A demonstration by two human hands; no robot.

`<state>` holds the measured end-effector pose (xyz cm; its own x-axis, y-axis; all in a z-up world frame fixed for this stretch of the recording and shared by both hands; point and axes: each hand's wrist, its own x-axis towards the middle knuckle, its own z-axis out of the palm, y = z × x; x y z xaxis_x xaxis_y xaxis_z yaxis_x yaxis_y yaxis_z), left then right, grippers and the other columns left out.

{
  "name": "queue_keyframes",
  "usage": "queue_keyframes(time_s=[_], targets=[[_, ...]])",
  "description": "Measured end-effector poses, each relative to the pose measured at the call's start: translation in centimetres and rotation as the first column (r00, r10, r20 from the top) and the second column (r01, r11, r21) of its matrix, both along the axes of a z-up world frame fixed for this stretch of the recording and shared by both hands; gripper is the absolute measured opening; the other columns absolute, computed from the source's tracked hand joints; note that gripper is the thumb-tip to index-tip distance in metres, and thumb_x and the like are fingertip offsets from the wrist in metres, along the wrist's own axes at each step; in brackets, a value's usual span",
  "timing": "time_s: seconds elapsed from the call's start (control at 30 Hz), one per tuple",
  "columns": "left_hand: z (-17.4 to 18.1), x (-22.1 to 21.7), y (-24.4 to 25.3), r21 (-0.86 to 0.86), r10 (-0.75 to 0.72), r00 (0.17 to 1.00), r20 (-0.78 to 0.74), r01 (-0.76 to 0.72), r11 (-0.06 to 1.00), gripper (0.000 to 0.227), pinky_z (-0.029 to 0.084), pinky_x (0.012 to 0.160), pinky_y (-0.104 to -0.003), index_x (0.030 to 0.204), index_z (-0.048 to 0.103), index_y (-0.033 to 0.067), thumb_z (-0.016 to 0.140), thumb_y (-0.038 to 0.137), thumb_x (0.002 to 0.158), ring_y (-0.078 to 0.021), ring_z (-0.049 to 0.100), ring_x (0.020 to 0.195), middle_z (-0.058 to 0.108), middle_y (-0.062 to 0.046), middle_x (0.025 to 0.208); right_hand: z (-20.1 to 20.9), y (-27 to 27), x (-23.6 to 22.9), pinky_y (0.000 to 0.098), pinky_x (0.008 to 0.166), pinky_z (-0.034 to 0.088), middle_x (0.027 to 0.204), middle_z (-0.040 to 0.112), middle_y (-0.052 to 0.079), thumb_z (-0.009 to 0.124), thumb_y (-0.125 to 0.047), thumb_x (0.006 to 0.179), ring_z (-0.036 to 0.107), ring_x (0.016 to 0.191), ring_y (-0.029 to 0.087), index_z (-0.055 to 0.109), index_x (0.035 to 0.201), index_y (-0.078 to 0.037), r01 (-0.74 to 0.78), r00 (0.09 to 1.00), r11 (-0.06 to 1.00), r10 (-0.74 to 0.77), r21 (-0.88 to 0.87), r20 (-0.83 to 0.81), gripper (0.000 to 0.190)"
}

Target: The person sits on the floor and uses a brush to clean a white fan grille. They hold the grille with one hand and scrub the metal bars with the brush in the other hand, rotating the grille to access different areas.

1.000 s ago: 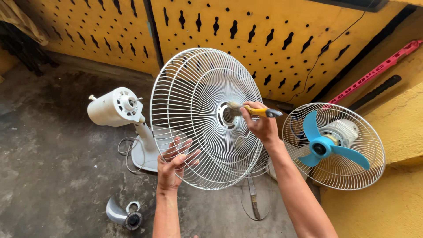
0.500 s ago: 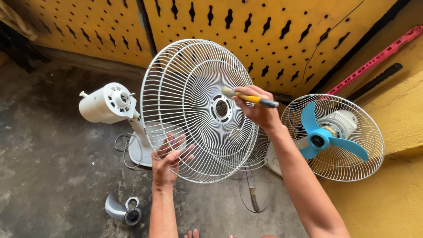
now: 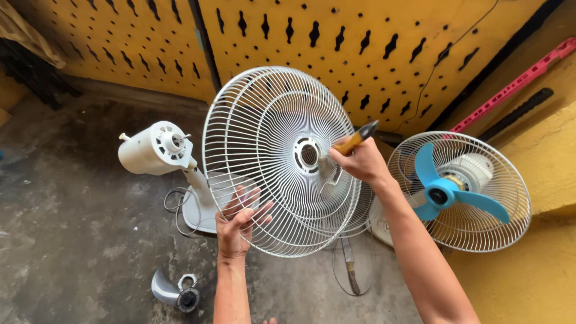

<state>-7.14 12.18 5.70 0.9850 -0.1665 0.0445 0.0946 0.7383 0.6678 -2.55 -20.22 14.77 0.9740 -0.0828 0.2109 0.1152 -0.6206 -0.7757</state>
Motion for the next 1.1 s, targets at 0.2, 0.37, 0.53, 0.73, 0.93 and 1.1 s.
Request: queue_keyframes(time_s=[0.2, 0.37, 0.53, 0.73, 0.93, 1.1], targets=[[2.8, -1.1, -2.0, 0.1, -0.01, 0.983, 0.182, -0.008, 0.995, 0.05, 0.066, 0.08, -0.048, 0.13, 0.062, -0.0075, 0.07, -0.005, 0.081, -0.0371, 0.073, 0.107, 0.07, -0.026, 0.12, -3.3, 0.5, -0.6, 0.0382, 0.094, 0.06, 0.125, 0.075, 0.022, 0.053, -0.023, 0.099, 0.071, 0.112, 0.026, 0.063, 0.092, 0.004, -0.092, 0.972, 0.372, 0.234, 0.924, 0.002, 0.029], [8.9, -5.0, -7.1, 0.831, -0.257, 0.925, 0.278, -0.097, 0.548, 0.034, 0.061, 0.062, -0.03, 0.117, 0.08, 0.0058, 0.078, 0.014, 0.083, -0.0211, 0.079, 0.072, 0.083, -0.012, 0.081, -6.1, 2.8, 0.1, 0.0385, 0.089, 0.053, 0.113, 0.07, 0.018, 0.042, -0.027, 0.098, 0.064, 0.104, 0.027, 0.072, 0.1, 0.0, 0.17, 0.972, 0.198, 0.125, 0.965, -0.197, 0.04], [12.8, -8.9, -9.4, 0.725, -0.509, 0.544, 0.667, -0.316, 0.612, 0.061, 0.057, 0.085, -0.04, 0.129, 0.067, -0.0017, 0.085, 0.022, 0.076, -0.0378, 0.071, 0.102, 0.069, -0.022, 0.126, -9.6, 3.9, -1.0, 0.0348, 0.087, 0.049, 0.086, 0.056, 0.006, 0.044, -0.022, 0.107, 0.055, 0.086, 0.021, 0.056, 0.092, -0.003, -0.224, 0.853, -0.445, 0.34, 0.867, 0.395, 0.027], [9.9, -8.2, 1.7, 0.814, -0.883, 0.468, -0.046, 0.529, 0.239, 0.026, 0.061, 0.088, -0.032, 0.109, 0.081, 0.0028, 0.07, 0.023, 0.097, -0.0183, 0.076, 0.092, 0.081, -0.017, 0.102, -12.7, 2.0, -2.0, 0.0385, 0.088, 0.048, 0.075, 0.052, 0.002, 0.046, -0.035, 0.11, 0.05, 0.075, 0.015, 0.053, 0.085, -0.009, -0.246, 0.846, -0.683, 0.195, 0.688, 0.496, 0.037], [2.0, -8.3, 2.4, 0.179, -0.712, 0.697, -0.086, 0.713, 0.677, 0.099, 0.043, 0.116, -0.05, 0.159, 0.031, 0.0253, 0.077, 0.058, 0.078, -0.0219, 0.046, 0.149, 0.039, -0.005, 0.166, -12.6, 2.3, -0.7, 0.037, 0.099, 0.05, 0.078, 0.054, 0.001, 0.044, -0.032, 0.11, 0.053, 0.083, 0.014, 0.055, 0.087, -0.012, -0.345, 0.719, -0.711, 0.219, 0.613, 0.66, 0.032], [0.8, -4.7, -3.1, -0.225, -0.253, 0.939, -0.232, 0.201, 0.953, 0.091, 0.038, 0.11, -0.07, 0.157, 0.025, 0.0128, 0.061, 0.023, 0.074, -0.0469, 0.044, 0.14, 0.039, -0.028, 0.155, -15.6, -0.2, -0.8, 0.0337, 0.083, 0.05, 0.083, 0.059, 0.005, 0.044, -0.037, 0.109, 0.055, 0.078, 0.015, 0.059, 0.101, -0.008, -0.286, 0.89, -0.558, 0.148, 0.779, 0.432, 0.034]])
